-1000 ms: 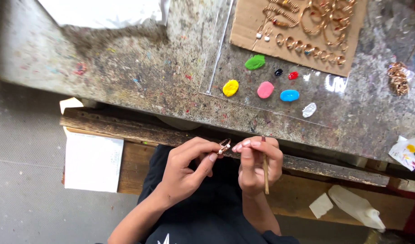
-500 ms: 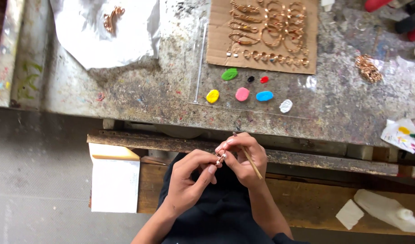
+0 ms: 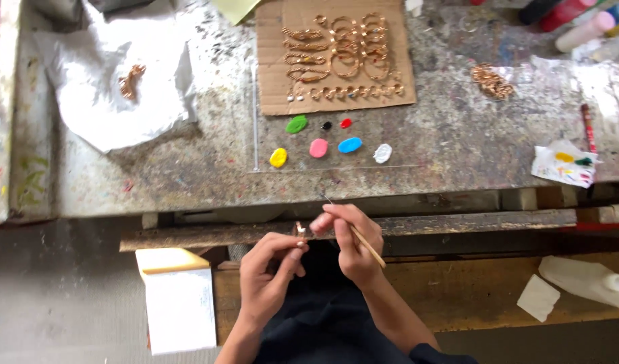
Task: The person paints small white beads on a copper-colored ring using a fine brush and multiple paint colors from a palette. They repeatedly dip the brush into different colors and apply paint to the beads while holding the ring steady.
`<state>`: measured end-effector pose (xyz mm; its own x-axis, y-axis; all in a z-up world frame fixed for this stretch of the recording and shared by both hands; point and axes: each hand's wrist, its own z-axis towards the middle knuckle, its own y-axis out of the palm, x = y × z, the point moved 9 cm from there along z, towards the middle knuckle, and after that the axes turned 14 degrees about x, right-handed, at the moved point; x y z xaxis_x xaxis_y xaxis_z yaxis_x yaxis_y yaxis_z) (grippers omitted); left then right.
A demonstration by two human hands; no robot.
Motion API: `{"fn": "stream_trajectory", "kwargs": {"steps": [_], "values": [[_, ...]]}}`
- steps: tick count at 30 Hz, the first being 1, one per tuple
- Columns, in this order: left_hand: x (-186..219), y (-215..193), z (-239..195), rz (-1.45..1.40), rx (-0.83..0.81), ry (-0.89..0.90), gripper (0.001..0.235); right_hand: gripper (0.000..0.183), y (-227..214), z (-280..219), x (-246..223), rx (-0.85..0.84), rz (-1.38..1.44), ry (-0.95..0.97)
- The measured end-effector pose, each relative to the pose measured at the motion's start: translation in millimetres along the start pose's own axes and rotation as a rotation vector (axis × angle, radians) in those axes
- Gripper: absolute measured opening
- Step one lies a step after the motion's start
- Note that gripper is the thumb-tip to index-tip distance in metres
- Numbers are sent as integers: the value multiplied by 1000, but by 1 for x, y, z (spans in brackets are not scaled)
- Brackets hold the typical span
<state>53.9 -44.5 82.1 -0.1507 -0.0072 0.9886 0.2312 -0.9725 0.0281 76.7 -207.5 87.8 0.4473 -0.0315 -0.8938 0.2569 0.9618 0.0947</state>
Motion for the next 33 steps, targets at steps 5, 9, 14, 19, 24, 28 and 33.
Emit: {"fn": "stream_trajectory", "kwargs": {"steps": [5,9,14,19,24,28,33], "values": [[-45,-8,-6,-22,41,-161,12,22,-94,15,-20,357,-427,-381],[-103,-26,-21,-27,97,-213,16,15,-216,38,-6,689,-484,-359],[-117,-18,-27,102,172,-247,13,13,-312,61,7,797,-746,-427],[-176,-55,-36,238,140,-259,14,14,-337,54,34,904,-805,-161],[-181,-58,-33,280,91,-151,9,31,-337,44,37,956,-868,-179],[-126,-37,-14,131,137,-292,11,20,-329,36,45,1000,-603,-228],[-97,-22,4,36,-41,-224,13,8,-228,57,26,725,-382,-215]]}}
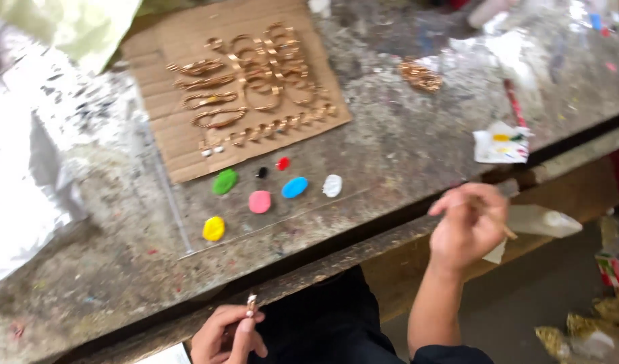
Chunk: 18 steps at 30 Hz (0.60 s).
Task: The person paints small white beads on a copper-colored ring using a fine brush and multiple paint colors from a palette. They repeatedly dip the brush into different colors and apply paint to the beads while holding the ring steady.
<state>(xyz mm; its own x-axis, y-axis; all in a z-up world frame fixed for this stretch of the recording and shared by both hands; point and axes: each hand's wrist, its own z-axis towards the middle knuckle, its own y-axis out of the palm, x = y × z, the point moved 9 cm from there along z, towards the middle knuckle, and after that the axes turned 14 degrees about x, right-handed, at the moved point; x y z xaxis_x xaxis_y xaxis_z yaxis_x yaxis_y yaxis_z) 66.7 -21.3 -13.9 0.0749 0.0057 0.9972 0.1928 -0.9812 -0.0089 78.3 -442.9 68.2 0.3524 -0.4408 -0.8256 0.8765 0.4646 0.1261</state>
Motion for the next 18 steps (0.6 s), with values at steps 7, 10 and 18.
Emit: {"fn": "stream_trajectory", "kwargs": {"steps": [7,10,18], "values": [[21,-2,9,-31,128,-73,10,7,166,-75,-97,-685,-3,-156],[25,-1,11,-80,97,-39,12,13,204,-98,-110,-910,-39,-316],[20,-5,14,-98,111,-131,13,9,230,-122,-118,-977,-76,-532]]}}
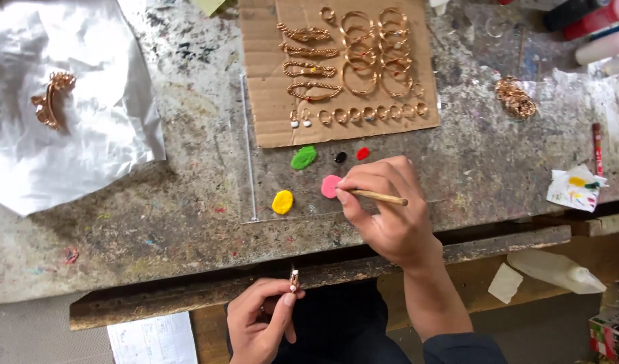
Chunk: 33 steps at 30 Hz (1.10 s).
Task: The person paints small white beads on a copper-colored ring using a fine brush and multiple paint colors from a palette. They repeatedly dip the brush into different colors and apply paint to the beads while holding the ring steady.
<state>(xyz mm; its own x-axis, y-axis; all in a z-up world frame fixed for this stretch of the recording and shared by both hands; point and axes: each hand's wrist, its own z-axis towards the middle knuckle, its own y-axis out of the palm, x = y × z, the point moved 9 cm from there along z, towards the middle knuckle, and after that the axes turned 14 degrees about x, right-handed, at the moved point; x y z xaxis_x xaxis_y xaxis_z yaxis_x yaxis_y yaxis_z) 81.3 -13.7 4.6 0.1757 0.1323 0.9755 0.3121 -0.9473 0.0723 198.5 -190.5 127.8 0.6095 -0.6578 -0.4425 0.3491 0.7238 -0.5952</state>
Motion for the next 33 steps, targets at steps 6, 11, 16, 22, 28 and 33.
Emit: {"fn": "stream_trajectory", "kwargs": {"steps": [6,11,16,22,28,33], "values": [[4,-1,2,-2,-5,41,13,9,5,-2,0,-1,-17,-28],[6,0,4,-53,-15,81,13,10,-14,-19,2,220,75,95],[9,-2,8,-41,-12,113,11,6,-13,-54,-15,321,467,374],[1,-2,7,29,-50,129,10,9,29,-90,-35,54,714,562],[-2,-2,6,112,-62,202,9,8,31,-101,-30,33,583,542],[-2,-1,5,96,-85,253,11,10,33,-98,-31,-6,512,502]]}}
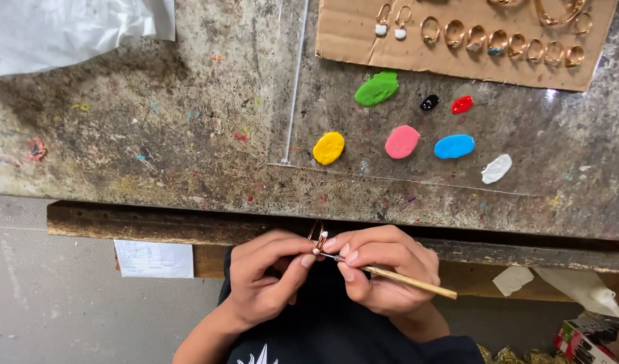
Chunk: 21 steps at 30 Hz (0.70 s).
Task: The person paints small white beads on a copper-colored ring using a fine brush and multiple paint colors from a palette. They repeatedly dip the brush into different colors and apply paint to the beads while holding the ring steady.
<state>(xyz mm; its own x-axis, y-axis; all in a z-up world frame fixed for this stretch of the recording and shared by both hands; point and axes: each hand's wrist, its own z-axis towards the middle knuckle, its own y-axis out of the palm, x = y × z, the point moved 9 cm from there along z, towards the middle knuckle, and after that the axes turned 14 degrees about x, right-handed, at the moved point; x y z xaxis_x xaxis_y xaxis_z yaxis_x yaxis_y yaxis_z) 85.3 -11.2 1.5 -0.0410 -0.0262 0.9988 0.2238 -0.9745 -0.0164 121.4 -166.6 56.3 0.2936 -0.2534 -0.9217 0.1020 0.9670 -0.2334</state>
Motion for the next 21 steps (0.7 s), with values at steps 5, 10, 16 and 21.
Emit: {"fn": "stream_trajectory", "kwargs": {"steps": [5,10,16,21], "values": [[-1,0,0,0,-4,1,12,10,0,-3,3,22,-2,-12],[-1,-1,1,-5,-22,-7,11,10,0,-8,7,44,-1,-11],[-1,-1,2,-14,-24,14,12,9,0,-8,9,26,-8,4],[-2,-1,2,-17,-27,11,11,10,1,-7,8,36,-22,-7]]}}
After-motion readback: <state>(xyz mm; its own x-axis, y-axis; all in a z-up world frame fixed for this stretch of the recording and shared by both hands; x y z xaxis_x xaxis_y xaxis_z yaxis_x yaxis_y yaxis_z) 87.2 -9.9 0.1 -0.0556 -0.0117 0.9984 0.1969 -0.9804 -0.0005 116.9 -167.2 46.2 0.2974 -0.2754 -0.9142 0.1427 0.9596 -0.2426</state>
